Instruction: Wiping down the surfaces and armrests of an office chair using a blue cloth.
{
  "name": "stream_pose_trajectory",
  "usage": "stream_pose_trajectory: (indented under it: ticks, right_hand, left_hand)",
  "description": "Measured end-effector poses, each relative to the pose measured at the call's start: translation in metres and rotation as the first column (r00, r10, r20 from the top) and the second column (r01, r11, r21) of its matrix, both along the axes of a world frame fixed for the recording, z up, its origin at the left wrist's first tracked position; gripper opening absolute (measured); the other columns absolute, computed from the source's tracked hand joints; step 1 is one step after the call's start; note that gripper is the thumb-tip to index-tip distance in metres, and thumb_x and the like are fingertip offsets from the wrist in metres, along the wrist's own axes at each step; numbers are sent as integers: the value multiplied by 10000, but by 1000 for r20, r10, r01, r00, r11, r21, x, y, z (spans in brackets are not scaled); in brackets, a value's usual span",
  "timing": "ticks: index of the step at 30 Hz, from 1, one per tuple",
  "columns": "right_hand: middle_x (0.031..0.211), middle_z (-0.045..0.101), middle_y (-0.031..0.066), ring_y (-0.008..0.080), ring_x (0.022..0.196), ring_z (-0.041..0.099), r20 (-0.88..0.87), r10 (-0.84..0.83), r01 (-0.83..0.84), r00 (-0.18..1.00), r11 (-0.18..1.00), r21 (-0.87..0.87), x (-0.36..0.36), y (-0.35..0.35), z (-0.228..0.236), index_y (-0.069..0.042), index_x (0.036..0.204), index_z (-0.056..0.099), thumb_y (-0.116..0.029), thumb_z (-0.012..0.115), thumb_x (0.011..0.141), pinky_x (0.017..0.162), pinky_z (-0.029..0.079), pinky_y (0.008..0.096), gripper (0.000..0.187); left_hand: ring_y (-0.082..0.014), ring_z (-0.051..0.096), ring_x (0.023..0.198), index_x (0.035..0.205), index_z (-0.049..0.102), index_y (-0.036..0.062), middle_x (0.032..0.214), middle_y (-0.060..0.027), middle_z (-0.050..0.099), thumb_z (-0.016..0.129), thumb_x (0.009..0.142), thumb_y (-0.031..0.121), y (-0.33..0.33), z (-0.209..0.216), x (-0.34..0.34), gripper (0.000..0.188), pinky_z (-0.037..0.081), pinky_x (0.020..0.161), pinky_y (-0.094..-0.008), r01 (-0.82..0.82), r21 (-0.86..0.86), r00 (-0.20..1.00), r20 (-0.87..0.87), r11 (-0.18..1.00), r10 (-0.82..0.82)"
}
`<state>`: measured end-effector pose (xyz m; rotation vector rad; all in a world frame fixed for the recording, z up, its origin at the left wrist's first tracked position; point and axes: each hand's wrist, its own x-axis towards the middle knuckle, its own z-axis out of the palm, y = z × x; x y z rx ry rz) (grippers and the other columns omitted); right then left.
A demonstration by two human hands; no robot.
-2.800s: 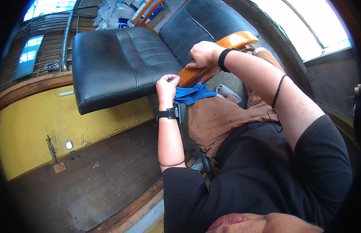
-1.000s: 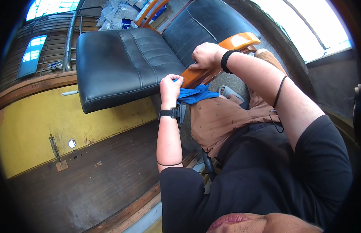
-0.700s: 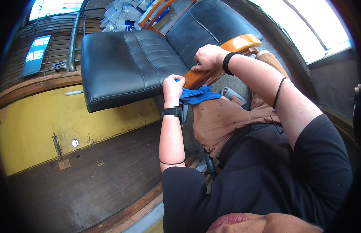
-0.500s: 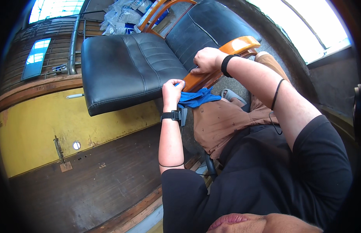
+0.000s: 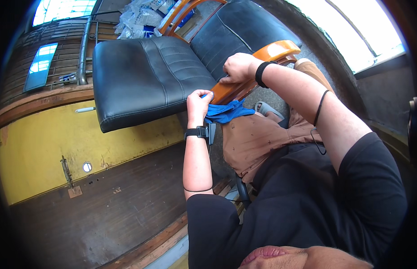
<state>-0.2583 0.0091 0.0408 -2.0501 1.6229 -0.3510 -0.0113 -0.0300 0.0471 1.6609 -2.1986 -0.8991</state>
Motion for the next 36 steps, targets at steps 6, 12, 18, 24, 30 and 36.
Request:
stream_pose_trajectory:
  ticks: [6, 12, 18, 24, 30, 36]
  right_hand:
    - [946, 757, 172, 366, 945, 719, 2, -3, 3, 1000, 1000, -6, -3, -1, -3, -68, 950, 796, -567, 589, 952, 896, 564, 438, 540]
    - [948, 756, 176, 368, 942, 719, 10, 0, 0, 1000, 1000, -1, 0, 0, -2, -68, 950, 794, -567, 588, 950, 894, 564, 440, 540]
    - [942, 754, 179, 372, 938, 718, 5, -1, 1, 1000, 1000, -3, -1, -2, -5, -73, 955, 795, -564, 592, 947, 889, 566, 447, 531]
    - [946, 755, 175, 370, 940, 718, 16, -6, 6, 1000, 1000, -2, -1, 1, -1, -79, 958, 795, -562, 601, 944, 892, 565, 448, 521]
    - [946, 754, 176, 367, 942, 719, 23, -6, 6, 1000, 1000, 16, -2, 1, -1, -78, 955, 797, -563, 604, 944, 892, 566, 445, 522]
    - [950, 755, 176, 366, 947, 718, 10, -4, 4, 1000, 1000, 10, -1, -1, -3, -73, 960, 797, -565, 605, 944, 899, 563, 443, 528]
  left_hand:
    - [-73, 609, 760, 969, 757, -6, 872, -24, 731, 807, 883, 142, -1, -7, 2, 179, 512, 710, -248, -69, 103, 995, -65, 992, 76]
    - [-77, 602, 766, 980, 752, -3, 875, -30, 720, 813, 877, 144, -1, -9, 4, 189, 506, 706, -247, -101, 189, 987, -102, 977, 122]
    - [-84, 604, 758, 958, 742, 1, 864, -31, 713, 805, 869, 126, -1, -9, 3, 166, 508, 714, -251, -62, 126, 993, -95, 990, 74]
    - [-92, 599, 778, 940, 719, 9, 867, -29, 699, 785, 873, 99, -5, -18, 9, 129, 505, 724, -261, -91, 188, 979, -162, 978, 122]
    - [-94, 593, 787, 932, 700, 20, 876, -20, 687, 775, 880, 87, -5, -20, 10, 113, 500, 748, -256, -102, 160, 981, -151, 982, 126]
    - [-91, 593, 792, 941, 699, 24, 882, -20, 688, 783, 888, 87, -4, -17, 9, 118, 501, 752, -253, -101, 217, 970, -193, 971, 145]
